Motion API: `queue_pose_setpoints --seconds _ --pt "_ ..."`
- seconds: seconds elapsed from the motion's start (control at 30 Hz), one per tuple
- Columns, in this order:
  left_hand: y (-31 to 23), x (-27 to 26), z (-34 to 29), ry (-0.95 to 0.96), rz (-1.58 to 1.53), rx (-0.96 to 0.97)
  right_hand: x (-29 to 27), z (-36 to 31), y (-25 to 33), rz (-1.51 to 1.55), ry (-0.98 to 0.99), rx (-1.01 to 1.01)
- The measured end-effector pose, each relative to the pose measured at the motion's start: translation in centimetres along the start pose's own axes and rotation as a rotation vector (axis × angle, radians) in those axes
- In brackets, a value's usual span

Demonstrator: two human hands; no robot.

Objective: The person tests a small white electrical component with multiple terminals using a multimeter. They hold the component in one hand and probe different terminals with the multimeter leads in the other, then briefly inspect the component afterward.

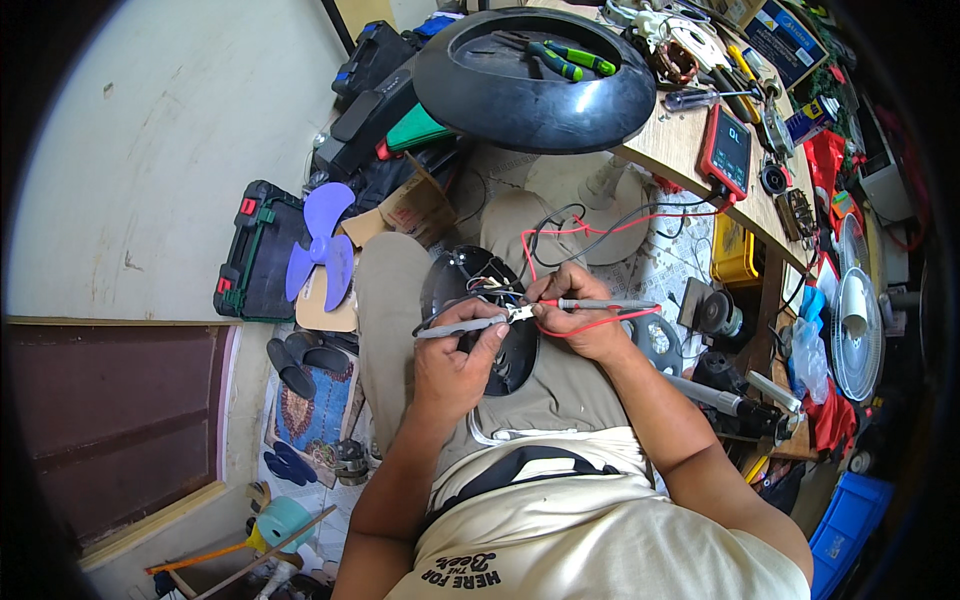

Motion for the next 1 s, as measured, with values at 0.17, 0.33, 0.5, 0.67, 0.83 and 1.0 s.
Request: queue_pose_setpoints --seconds 0.17,0.33,0.5,0.67,0.83,1.0 --pt "0.09 0.19 -0.13 -0.006 0.004 0.011 -0.02 -0.02 0.13 -0.025 0.001 -0.011" --pt "-0.03 0.30 -0.12 -0.007 0.016 0.005 0.04 -0.03 0.11 0.001 0.010 -0.005" --pt "-0.03 0.37 -0.20 -0.021 -0.005 -0.027 0.09 -0.04 0.20 -0.008 0.004 -0.009" --pt "-0.20 0.37 -0.24 -0.018 0.018 -0.037 0.12 -0.02 0.34 -0.030 -0.002 -0.016" --pt "-0.18 0.31 -0.18 -0.007 0.063 -0.026 0.09 -0.06 0.27 -0.002 0.006 -0.003" --pt "-0.13 0.29 -0.16 0.000 0.081 0.001 0.10 -0.05 0.36 -0.010 0.005 -0.018"
Point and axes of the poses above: each hand's wrist, its own z-axis towards the middle knuckle, its own x-axis out of the palm, y = z × x, the point moved 6 cm from there along z, towards the middle knuckle
